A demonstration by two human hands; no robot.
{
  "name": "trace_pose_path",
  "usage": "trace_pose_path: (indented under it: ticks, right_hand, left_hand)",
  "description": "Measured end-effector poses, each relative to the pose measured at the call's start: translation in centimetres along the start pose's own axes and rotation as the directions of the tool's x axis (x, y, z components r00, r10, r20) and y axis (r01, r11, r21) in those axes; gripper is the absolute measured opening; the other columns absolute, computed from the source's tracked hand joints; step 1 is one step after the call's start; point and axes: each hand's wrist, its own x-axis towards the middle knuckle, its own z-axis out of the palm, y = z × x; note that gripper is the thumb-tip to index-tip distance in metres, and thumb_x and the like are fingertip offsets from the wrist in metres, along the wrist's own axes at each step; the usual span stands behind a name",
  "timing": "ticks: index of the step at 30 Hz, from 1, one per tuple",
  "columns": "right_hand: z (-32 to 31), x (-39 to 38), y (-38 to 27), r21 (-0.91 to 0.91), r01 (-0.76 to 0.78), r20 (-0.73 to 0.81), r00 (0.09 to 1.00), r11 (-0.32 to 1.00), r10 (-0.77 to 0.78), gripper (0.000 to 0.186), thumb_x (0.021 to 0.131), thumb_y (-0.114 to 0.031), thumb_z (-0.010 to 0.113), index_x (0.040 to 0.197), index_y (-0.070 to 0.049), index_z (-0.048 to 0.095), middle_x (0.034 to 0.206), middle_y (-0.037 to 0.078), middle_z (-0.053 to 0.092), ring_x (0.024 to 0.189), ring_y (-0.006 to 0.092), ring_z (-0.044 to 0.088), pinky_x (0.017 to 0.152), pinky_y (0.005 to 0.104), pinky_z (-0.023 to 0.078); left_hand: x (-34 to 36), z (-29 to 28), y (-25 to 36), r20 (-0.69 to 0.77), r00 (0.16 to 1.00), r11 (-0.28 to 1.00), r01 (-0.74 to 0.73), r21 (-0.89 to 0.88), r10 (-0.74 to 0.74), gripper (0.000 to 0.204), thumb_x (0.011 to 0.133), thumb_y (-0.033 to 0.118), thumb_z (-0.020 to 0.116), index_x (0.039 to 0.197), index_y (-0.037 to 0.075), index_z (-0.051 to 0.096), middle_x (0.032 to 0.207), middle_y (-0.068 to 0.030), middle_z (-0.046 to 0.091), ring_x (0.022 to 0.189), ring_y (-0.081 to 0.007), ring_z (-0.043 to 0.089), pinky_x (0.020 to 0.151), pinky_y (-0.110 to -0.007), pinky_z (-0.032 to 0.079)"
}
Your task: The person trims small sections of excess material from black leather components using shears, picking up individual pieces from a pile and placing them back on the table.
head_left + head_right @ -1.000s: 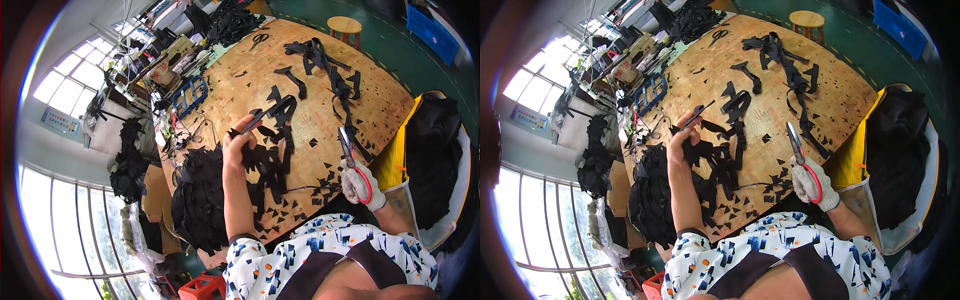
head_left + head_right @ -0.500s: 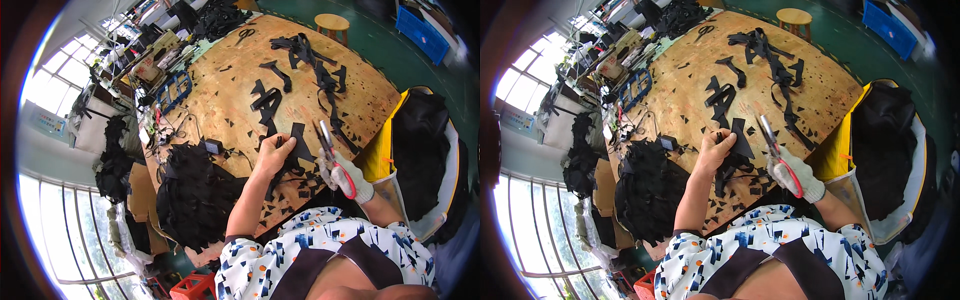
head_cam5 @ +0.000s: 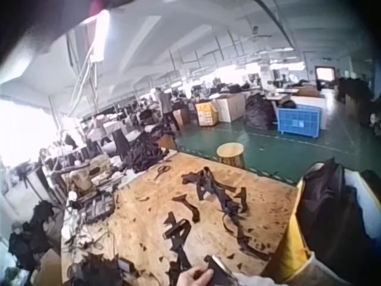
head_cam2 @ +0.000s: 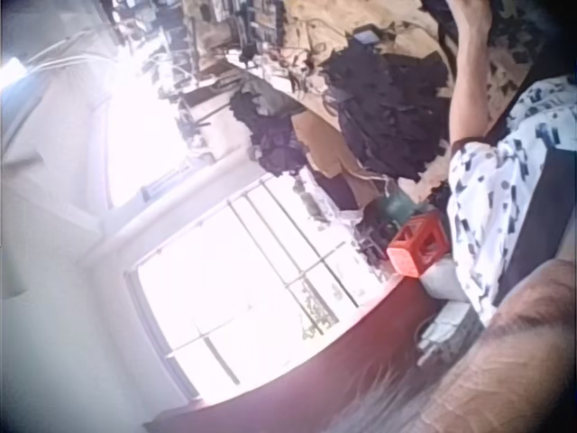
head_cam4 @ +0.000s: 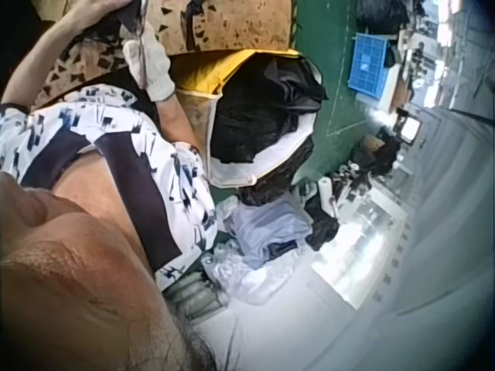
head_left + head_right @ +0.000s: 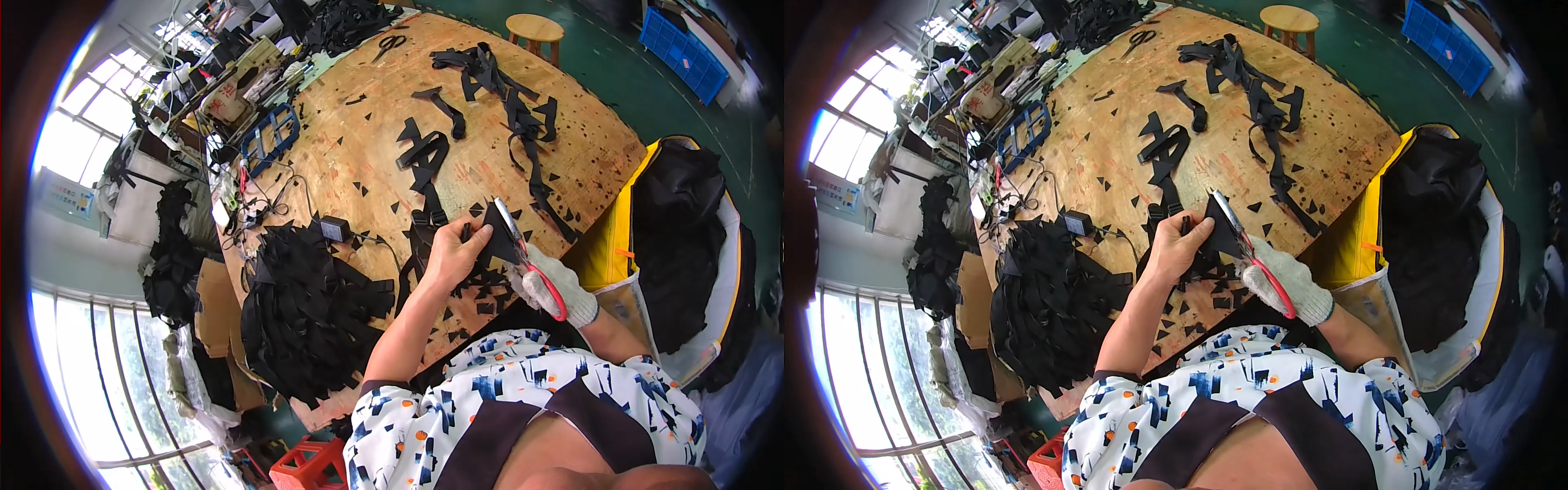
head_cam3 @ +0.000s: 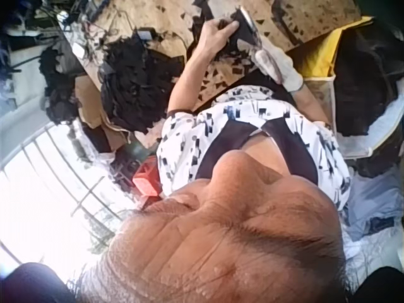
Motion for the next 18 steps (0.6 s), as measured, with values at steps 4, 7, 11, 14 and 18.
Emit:
trace_pose_path:
  ticks: [4,7,11,14,18]
  right_hand:
    - [0.0,-0.1,0.4,0.063,-0.028,0.030,0.999,0.998,0.026,0.071,0.090,-0.061,0.036,0.133,-0.004,0.038,0.089,0.016,0.064,0.077,0.0354,0.064,0.066,0.0390,0.050]
    - [0.1,-0.1,0.5,0.050,-0.024,0.029,0.999,0.998,0.022,0.071,0.090,-0.061,0.036,0.132,-0.004,0.039,0.089,0.015,0.064,0.077,0.0351,0.065,0.065,0.0385,0.050]
    - [0.0,0.0,0.5,0.070,-0.036,0.046,0.998,0.997,0.032,0.067,0.092,-0.058,0.037,0.132,-0.004,0.039,0.087,0.015,0.065,0.076,0.0347,0.065,0.064,0.0389,0.050]
    - [0.0,-0.1,0.5,0.041,-0.032,0.013,0.999,0.999,0.031,0.063,0.093,-0.053,0.039,0.131,-0.004,0.040,0.086,0.015,0.065,0.076,0.0349,0.065,0.064,0.0386,0.050]
    - [0.8,-0.2,1.3,0.136,0.054,-0.075,0.996,0.989,-0.044,0.058,0.093,-0.048,0.043,0.129,-0.003,0.043,0.082,0.013,0.064,0.070,0.0311,0.064,0.061,0.0365,0.050]
  left_hand:
    - [-0.1,0.3,0.3,-0.015,0.999,0.999,0.042,-0.011,-0.042,0.020,0.087,0.017,0.063,0.087,-0.003,0.065,0.065,0.0024,0.055,0.060,-0.0047,0.046,0.053,-0.024,0.039]
    - [0.1,0.4,-0.3,-0.028,0.999,0.997,0.018,-0.071,-0.020,0.021,0.087,0.018,0.063,0.087,-0.003,0.065,0.065,0.0020,0.055,0.059,-0.0050,0.046,0.053,-0.024,0.039]
    - [0.0,0.4,-0.3,0.001,0.999,0.998,0.041,-0.049,-0.041,0.022,0.087,0.018,0.063,0.087,-0.003,0.065,0.065,0.0017,0.056,0.058,-0.0051,0.046,0.052,-0.024,0.039]
    - [0.0,0.4,-0.4,0.015,0.999,0.998,0.039,-0.044,-0.039,0.022,0.088,0.018,0.062,0.087,-0.003,0.065,0.065,0.0014,0.056,0.058,-0.0051,0.046,0.052,-0.024,0.039]
    - [-0.1,0.6,0.0,0.023,0.996,0.993,0.088,-0.075,-0.086,0.022,0.088,0.019,0.063,0.085,-0.003,0.065,0.065,0.0015,0.056,0.058,-0.0046,0.047,0.051,-0.023,0.039]
